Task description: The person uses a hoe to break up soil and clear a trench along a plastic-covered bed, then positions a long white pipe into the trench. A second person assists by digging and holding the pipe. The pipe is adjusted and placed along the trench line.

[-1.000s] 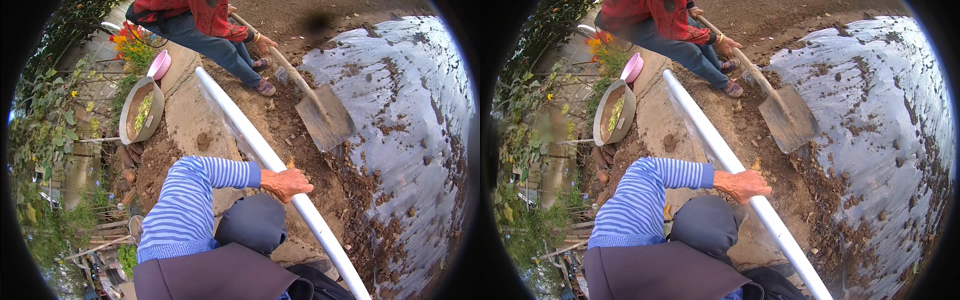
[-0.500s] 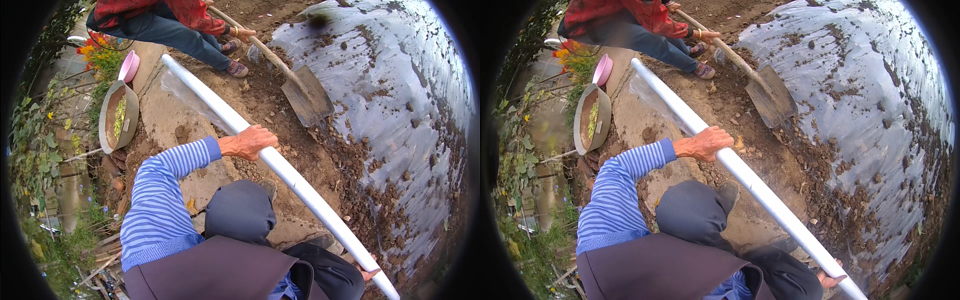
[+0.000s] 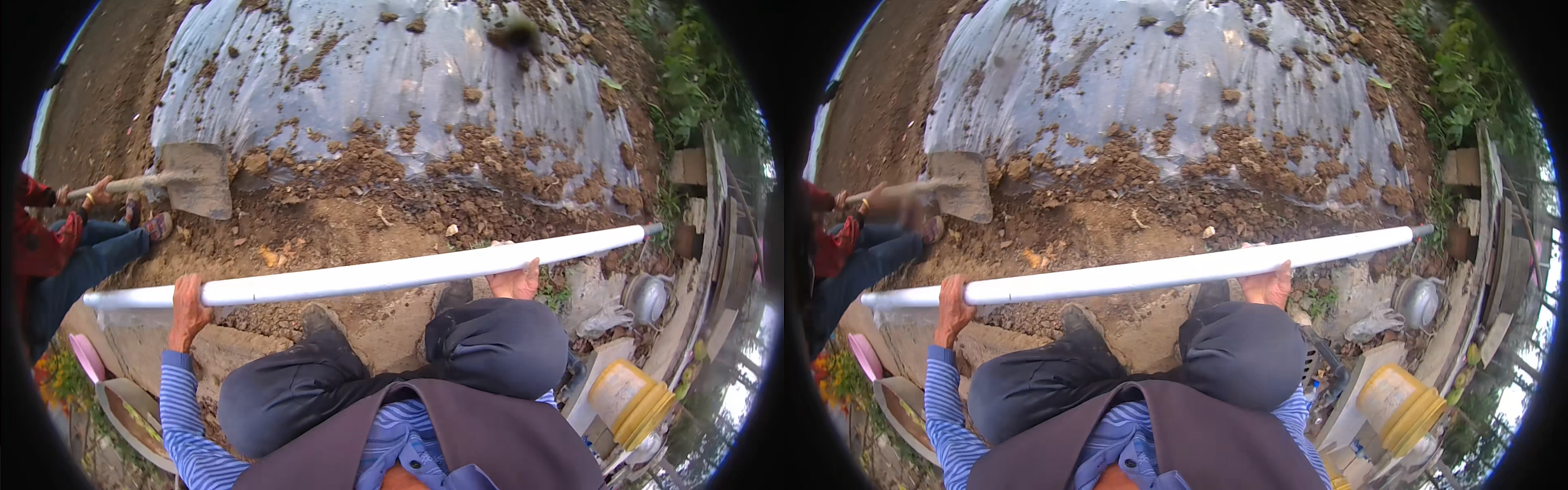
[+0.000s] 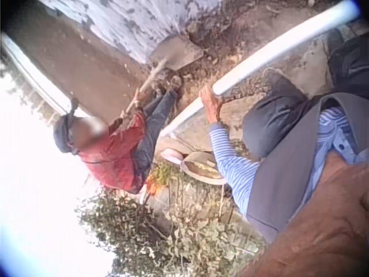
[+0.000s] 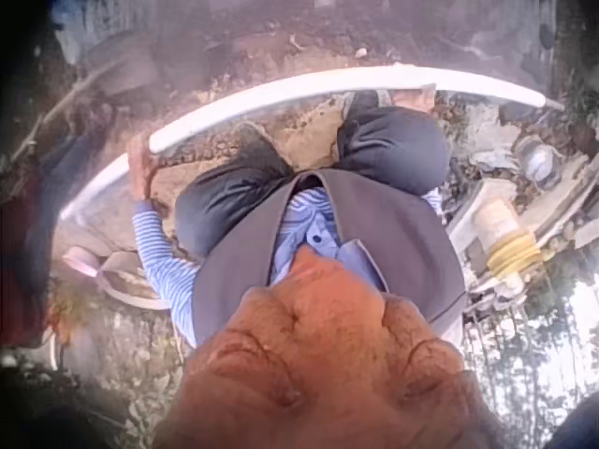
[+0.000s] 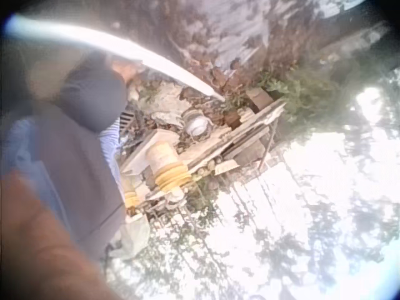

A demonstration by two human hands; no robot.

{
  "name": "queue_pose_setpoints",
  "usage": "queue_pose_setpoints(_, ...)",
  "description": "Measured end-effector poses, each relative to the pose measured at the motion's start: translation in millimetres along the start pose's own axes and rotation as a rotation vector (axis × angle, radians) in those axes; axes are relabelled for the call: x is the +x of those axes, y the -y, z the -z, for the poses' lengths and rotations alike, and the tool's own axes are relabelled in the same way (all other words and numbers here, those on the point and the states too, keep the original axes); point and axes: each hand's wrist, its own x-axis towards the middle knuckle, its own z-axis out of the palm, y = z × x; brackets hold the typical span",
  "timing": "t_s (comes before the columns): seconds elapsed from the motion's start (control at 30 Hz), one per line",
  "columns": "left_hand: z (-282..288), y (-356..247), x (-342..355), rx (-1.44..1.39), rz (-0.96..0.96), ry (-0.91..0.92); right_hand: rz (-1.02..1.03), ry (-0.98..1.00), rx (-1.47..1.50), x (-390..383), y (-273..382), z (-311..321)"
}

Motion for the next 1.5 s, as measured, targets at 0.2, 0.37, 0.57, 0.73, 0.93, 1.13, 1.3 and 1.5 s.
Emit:
queue_pose_setpoints(0.2, -20, 87, -19, 0.031, 0.152, 0.147, -0.207, -0.036, -0.087, 11, -43, -12)
queue_pose_setpoints(0.37, -31, 145, -22, 0.102, 0.237, 0.22, -0.356, 0.028, -0.115, 31, -72, -9)
queue_pose_setpoints(0.57, -40, 168, -11, 0.103, 0.056, 0.076, -0.509, 0.043, -0.178, 61, -98, 5)
queue_pose_setpoints(0.73, -63, 186, -8, 0.189, 0.014, 0.108, -0.561, -0.084, -0.23, 78, -111, 17)
queue_pose_setpoints(0.93, -70, 192, 3, 0.156, 0.213, 0.432, -0.522, -0.2, -0.302, 90, -124, 23)
queue_pose_setpoints(1.13, -86, 208, -2, 0.155, 0.184, 0.44, -0.526, -0.248, -0.298, 90, -133, 29)
queue_pose_setpoints(1.3, -101, 223, -8, 0.18, 0.111, 0.385, -0.543, -0.246, -0.299, 90, -132, 29)
queue_pose_setpoints(1.5, -100, 206, 17, 0.148, 0.221, 0.534, -0.545, -0.239, -0.353, 90, -128, 29)
